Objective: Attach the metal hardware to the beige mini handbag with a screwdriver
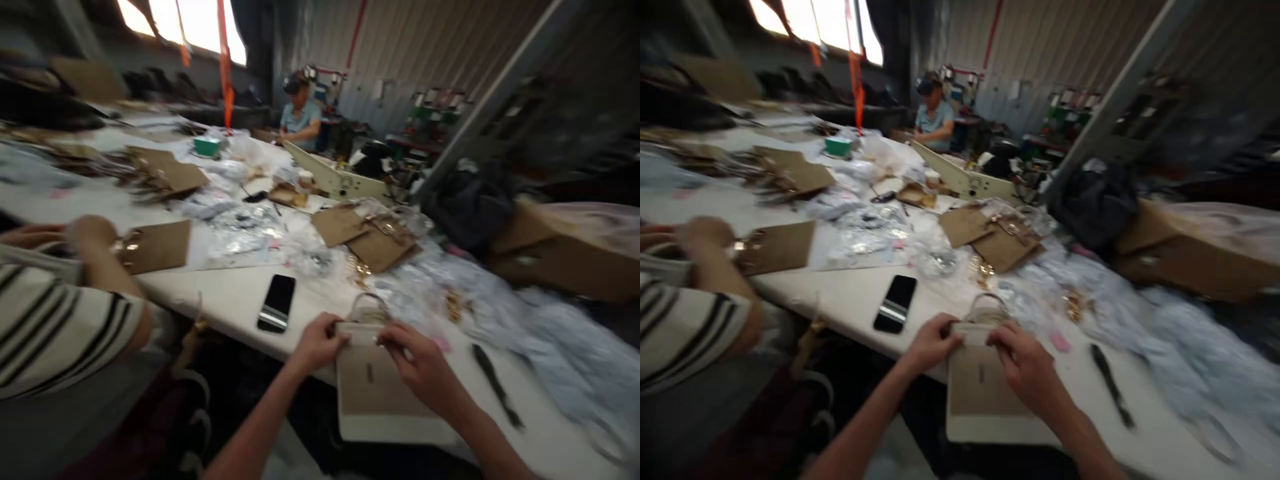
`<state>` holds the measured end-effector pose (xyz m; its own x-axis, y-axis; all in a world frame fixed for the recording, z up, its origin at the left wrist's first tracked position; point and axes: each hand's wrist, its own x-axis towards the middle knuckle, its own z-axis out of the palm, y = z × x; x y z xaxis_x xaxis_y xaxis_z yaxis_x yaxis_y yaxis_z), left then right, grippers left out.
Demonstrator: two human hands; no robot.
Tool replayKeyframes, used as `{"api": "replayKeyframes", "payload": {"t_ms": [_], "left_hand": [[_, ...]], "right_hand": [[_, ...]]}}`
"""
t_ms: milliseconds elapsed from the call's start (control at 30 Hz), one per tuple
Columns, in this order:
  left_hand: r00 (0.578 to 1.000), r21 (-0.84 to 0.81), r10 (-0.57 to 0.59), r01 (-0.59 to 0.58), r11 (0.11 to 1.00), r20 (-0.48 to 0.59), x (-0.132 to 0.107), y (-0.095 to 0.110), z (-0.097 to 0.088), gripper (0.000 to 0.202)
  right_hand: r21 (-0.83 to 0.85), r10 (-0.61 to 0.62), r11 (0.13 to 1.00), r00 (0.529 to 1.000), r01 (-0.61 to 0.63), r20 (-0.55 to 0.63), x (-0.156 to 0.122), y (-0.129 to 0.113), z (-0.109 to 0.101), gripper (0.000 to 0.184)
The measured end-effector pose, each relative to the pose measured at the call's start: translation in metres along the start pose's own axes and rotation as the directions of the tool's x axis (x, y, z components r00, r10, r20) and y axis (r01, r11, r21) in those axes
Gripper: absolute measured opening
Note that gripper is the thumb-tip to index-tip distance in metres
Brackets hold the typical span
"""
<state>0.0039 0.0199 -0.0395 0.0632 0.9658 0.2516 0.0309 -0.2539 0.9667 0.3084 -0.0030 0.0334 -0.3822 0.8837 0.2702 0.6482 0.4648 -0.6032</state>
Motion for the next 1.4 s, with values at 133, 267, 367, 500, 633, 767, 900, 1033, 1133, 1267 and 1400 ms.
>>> {"api": "replayKeyframes", "payload": {"t_ms": [133, 267, 367, 500, 633, 767, 900, 1033, 1133, 1267, 1400], "left_hand": [[0.963, 0.016, -0.093, 0.092, 0.996, 0.251, 0.001, -0.024, 0.042, 0.034], [0.906, -0.071, -0.284, 0.321, 0.944, 0.314, 0.003, -0.033, 0.062, 0.043], [0.896, -0.094, -0.344, 0.383, 0.919, 0.281, 0.0, -0.029, 0.068, 0.036], [0.918, -0.066, -0.318, 0.342, 0.937, 0.239, -0.003, -0.027, 0.075, 0.032], [0.932, -0.044, -0.283, 0.3, 0.953, 0.228, -0.005, -0.022, 0.075, 0.03], [0.94, 0.017, -0.263, 0.266, 0.964, 0.219, -0.004, -0.014, 0.073, 0.026], [0.938, 0.05, -0.263, 0.258, 0.965, 0.227, -0.003, -0.008, 0.072, 0.025], [0.934, 0.032, -0.264, 0.264, 0.964, 0.239, -0.003, -0.008, 0.072, 0.025], [0.937, 0.019, -0.261, 0.264, 0.964, 0.234, -0.005, -0.009, 0.073, 0.027], [0.935, -0.021, -0.264, 0.277, 0.961, 0.238, -0.006, -0.012, 0.074, 0.031], [0.925, -0.043, -0.29, 0.309, 0.95, 0.246, -0.007, -0.013, 0.075, 0.032]], "right_hand": [[0.045, 0.086, 0.995, 0.993, -0.09, 0.078, -0.017, -0.006, -0.019, 0.029], [0.018, 0.037, 0.999, 0.995, -0.039, 0.095, -0.004, -0.01, -0.004, 0.029], [-0.078, -0.024, 0.996, 0.991, 0.035, 0.135, -0.003, -0.008, 0.008, 0.037], [-0.17, -0.096, 0.978, 0.982, 0.124, 0.164, 0.0, 0.003, 0.021, 0.03], [-0.227, -0.174, 0.949, 0.964, 0.219, 0.203, 0.005, 0.009, 0.025, 0.018], [-0.255, -0.2, 0.933, 0.954, 0.255, 0.221, 0.007, 0.008, 0.026, 0.016], [-0.248, -0.182, 0.942, 0.964, 0.227, 0.193, 0.004, 0.007, 0.03, 0.018], [-0.226, -0.188, 0.949, 0.97, 0.219, 0.152, 0.0, 0.008, 0.036, 0.017], [-0.226, -0.183, 0.951, 0.973, 0.211, 0.14, -0.003, 0.009, 0.037, 0.016], [-0.138, -0.174, 0.972, 0.977, 0.19, 0.12, -0.002, 0.012, 0.031, 0.015], [0.186, -0.037, 0.982, 0.999, 0.04, -0.021, -0.002, 0.013, 0.023, 0.026]]}}
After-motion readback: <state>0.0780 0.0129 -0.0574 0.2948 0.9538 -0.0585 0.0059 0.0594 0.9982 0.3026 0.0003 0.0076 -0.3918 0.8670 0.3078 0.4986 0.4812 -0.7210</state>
